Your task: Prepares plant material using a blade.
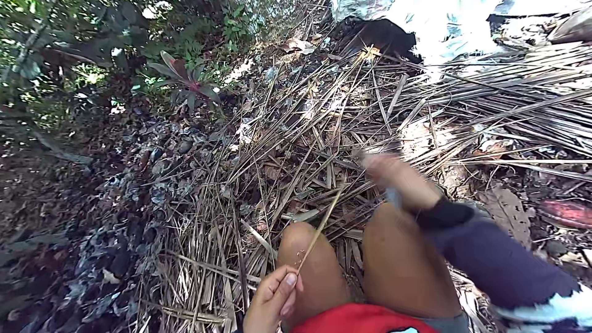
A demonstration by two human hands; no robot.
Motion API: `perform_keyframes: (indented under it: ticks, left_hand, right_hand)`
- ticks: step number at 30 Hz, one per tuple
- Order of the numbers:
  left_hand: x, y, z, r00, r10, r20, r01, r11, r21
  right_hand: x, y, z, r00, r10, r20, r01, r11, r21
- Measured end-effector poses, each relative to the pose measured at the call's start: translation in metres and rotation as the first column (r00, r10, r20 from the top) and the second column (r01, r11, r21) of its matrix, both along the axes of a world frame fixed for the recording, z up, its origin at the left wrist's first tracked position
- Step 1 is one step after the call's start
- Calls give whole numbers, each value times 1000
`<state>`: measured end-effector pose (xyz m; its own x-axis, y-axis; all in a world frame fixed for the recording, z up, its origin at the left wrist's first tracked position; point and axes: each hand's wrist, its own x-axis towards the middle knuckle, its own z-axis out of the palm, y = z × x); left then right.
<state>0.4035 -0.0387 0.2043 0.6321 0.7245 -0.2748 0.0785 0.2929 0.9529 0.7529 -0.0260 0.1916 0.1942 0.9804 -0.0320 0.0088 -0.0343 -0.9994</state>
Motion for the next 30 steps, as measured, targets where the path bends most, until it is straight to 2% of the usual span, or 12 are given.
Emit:
perform_keyframes:
  ticks: [3, 7, 10, 12, 14, 16, 19, 21, 23, 25, 28, 30]
  left_hand:
    - [-2, 1, -1, 999, 40, 26, -39, 998, -54]
    - [15, 6, -2, 996, 29, 88, -16, 990, -140]
    - [17, 8, 0, 982, -34, 188, 70, 979, -190]
    - [7, 7, 0, 977, -67, 201, 107, 974, -198]
    - [-3, 1, -2, 981, -64, 184, 103, 971, -213]
    - [-8, -3, -7, 982, -32, 186, 76, 969, -235]
    - [-3, -5, -5, 973, -21, 230, 84, 959, -271]
    - [5, -1, -3, 962, -48, 270, 128, 950, -285]
    - [5, 3, -4, 937, -96, 337, 206, 929, -307]
    - [-3, 3, -5, 908, -127, 400, 283, 889, -360]
    - [-16, -1, -12, 881, -101, 463, 331, 830, -449]
    - [-14, -1, -16, 864, -60, 500, 341, 801, -492]
  right_hand:
    - [45, 7, 11, 967, -167, -190, 183, 980, 72]
    - [-53, -33, 30, 841, 392, -373, -404, 913, 49]
    - [-89, -36, 22, 700, 562, -441, -623, 782, 7]
    - [-61, -24, 22, 798, 451, -399, -483, 875, 24]
    - [-14, -8, 21, 912, 184, -367, -151, 982, 118]
    - [24, -2, 30, 933, 13, -360, 57, 982, 182]
    - [-18, -27, 40, 912, 213, -350, -200, 977, 75]
    - [-69, -45, 35, 777, 486, -400, -519, 855, 30]
    - [-90, -46, 29, 681, 582, -444, -643, 766, 19]
    - [-62, -29, 31, 777, 489, -397, -514, 856, 49]
    - [4, -2, 39, 909, 160, -385, -91, 977, 192]
    - [2, -7, 47, 914, 184, -361, -123, 975, 184]
